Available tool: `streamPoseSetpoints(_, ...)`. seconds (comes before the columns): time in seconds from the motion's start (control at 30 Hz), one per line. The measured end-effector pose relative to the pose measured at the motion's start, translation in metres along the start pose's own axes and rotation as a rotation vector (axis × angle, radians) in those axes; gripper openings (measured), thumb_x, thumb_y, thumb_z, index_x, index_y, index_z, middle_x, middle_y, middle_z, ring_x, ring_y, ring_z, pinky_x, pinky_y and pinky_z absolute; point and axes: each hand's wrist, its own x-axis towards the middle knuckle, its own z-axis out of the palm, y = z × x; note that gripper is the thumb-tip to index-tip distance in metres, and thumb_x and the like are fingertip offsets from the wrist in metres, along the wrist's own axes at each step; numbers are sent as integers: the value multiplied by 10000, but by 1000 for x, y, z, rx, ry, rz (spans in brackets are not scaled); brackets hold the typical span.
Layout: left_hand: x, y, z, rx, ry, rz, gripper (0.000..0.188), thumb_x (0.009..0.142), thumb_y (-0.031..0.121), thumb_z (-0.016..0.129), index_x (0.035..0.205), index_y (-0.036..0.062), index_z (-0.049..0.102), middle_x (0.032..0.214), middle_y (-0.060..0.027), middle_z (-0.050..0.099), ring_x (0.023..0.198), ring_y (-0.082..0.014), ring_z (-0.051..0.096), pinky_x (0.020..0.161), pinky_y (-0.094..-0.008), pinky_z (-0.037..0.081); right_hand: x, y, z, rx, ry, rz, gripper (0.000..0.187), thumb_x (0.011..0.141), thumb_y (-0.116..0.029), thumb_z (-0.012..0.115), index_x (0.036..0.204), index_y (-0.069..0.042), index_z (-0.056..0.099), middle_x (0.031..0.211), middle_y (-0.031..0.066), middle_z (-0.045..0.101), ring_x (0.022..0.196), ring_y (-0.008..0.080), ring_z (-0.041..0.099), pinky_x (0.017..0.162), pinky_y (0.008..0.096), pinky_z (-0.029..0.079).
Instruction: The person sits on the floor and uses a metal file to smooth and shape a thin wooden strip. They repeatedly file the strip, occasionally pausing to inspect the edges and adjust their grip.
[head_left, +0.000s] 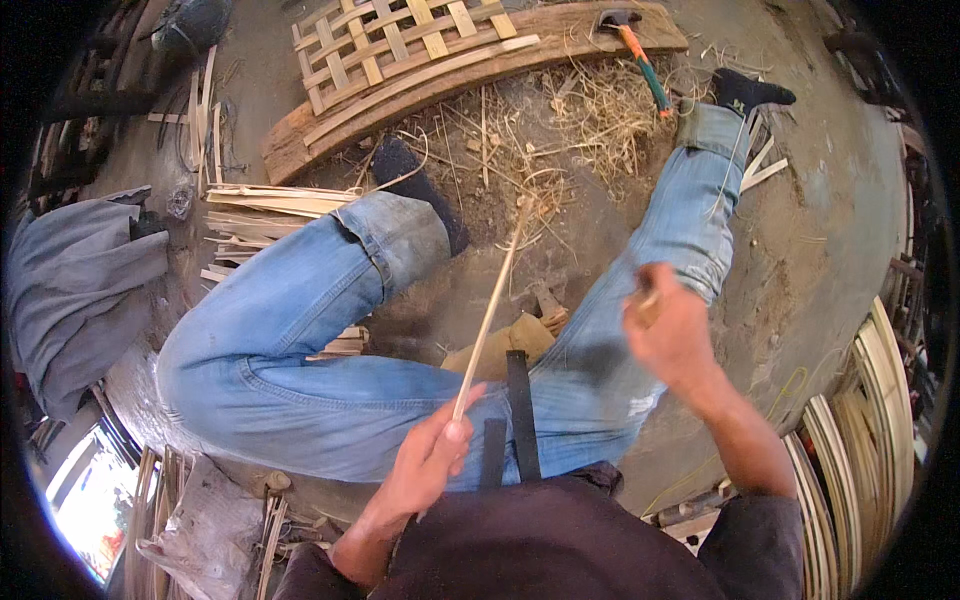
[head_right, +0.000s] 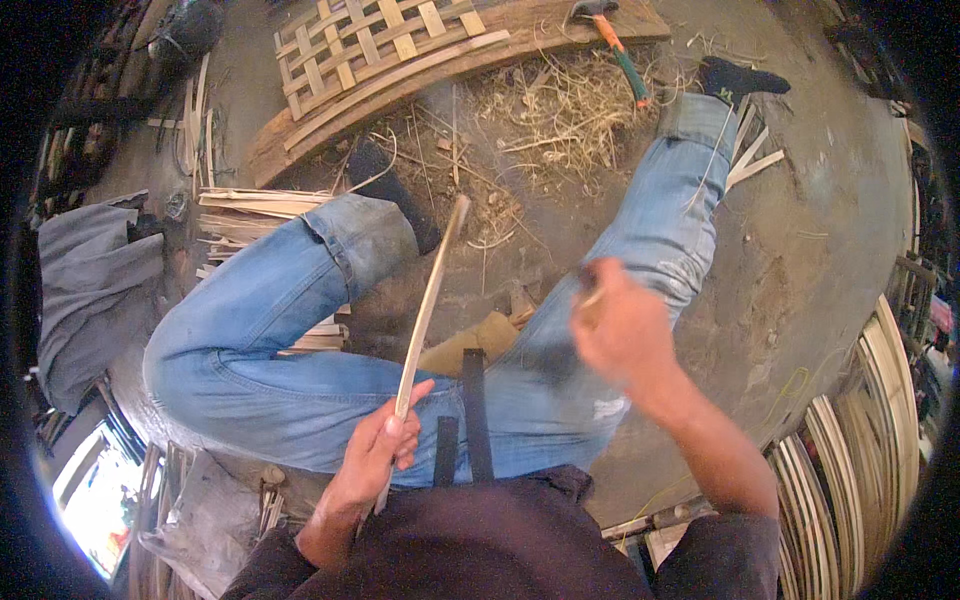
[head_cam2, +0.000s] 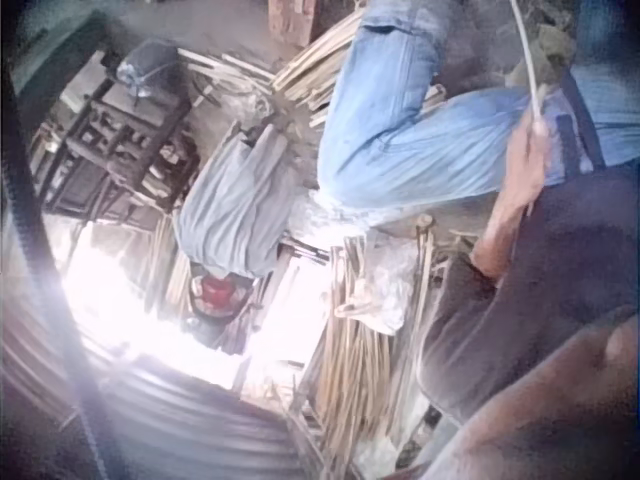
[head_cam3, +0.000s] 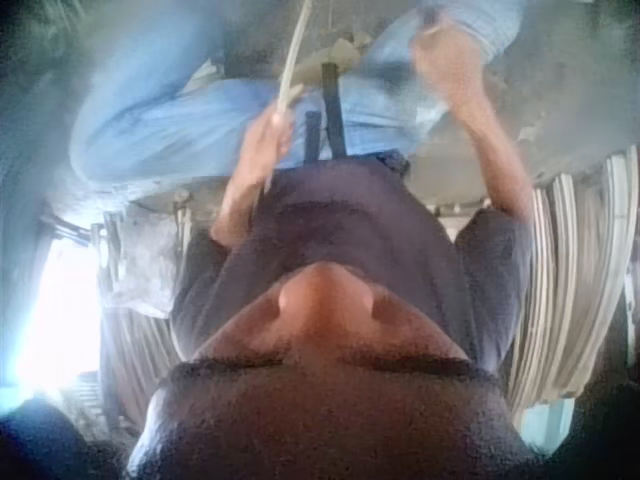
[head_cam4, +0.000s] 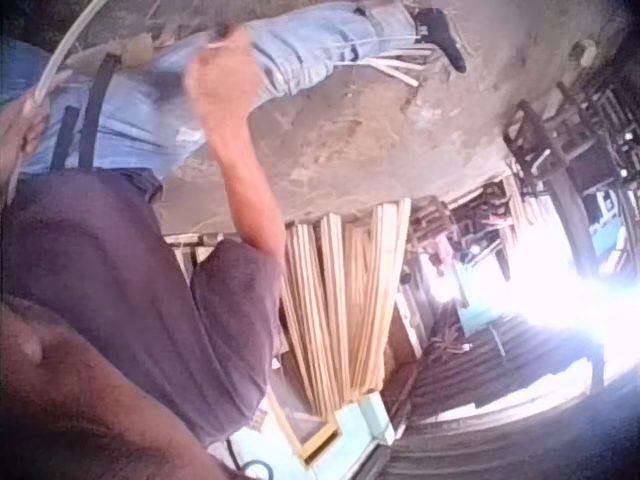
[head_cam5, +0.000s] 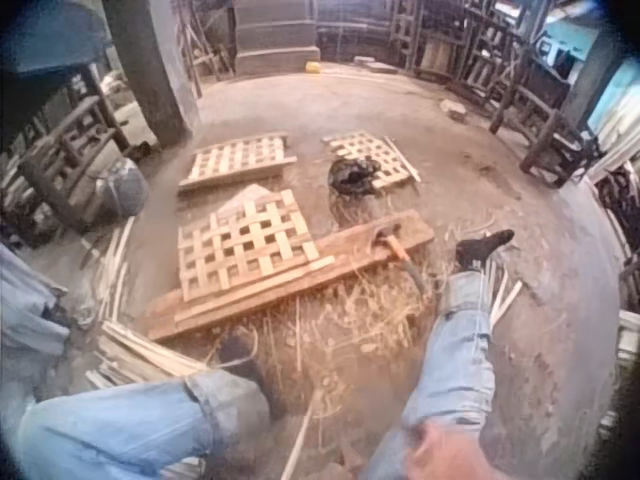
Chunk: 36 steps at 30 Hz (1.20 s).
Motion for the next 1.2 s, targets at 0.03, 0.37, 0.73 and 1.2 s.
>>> streamPoseSetpoints(0.03,0,2,0,-16,-14,-42,553,1043,359,395,1436,-29,354,714,43,390,549,-40,328,494,-192,334,-12,-8,6,-77,-85,-89,218,793,-111,605,981,-15,552,730,184,620,654,363,645,596,434,532)
streamPoseSetpoints(0.37,1,15,4,53,56,-121,415,1058,281,350,1242,-39,540,687,43,408,572,-28,371,481,-198,344,-26,-15,9,-149,-406,-127,237,787,-136,651,961,-41,520,783,152,609,674,364,641,566,456,514)
streamPoseSetpoints(0.73,-5,17,2,8,-3,-140,433,1059,291,345,1230,-60,532,683,31,425,547,-39,396,465,-203,361,8,-2,-1,-245,-297,-193,197,807,-122,601,926,-19,482,703,178,600,664,393,642,547,481,505)
streamPoseSetpoints(1.2,-4,30,-2,-106,-36,-195,523,1015,363,433,1352,-37,436,863,-51,569,722,-124,546,642,-271,473,-23,-160,-51,-483,-145,-491,382,881,-477,425,755,-125,505,582,-17,375,518,124,388,395,271,307)
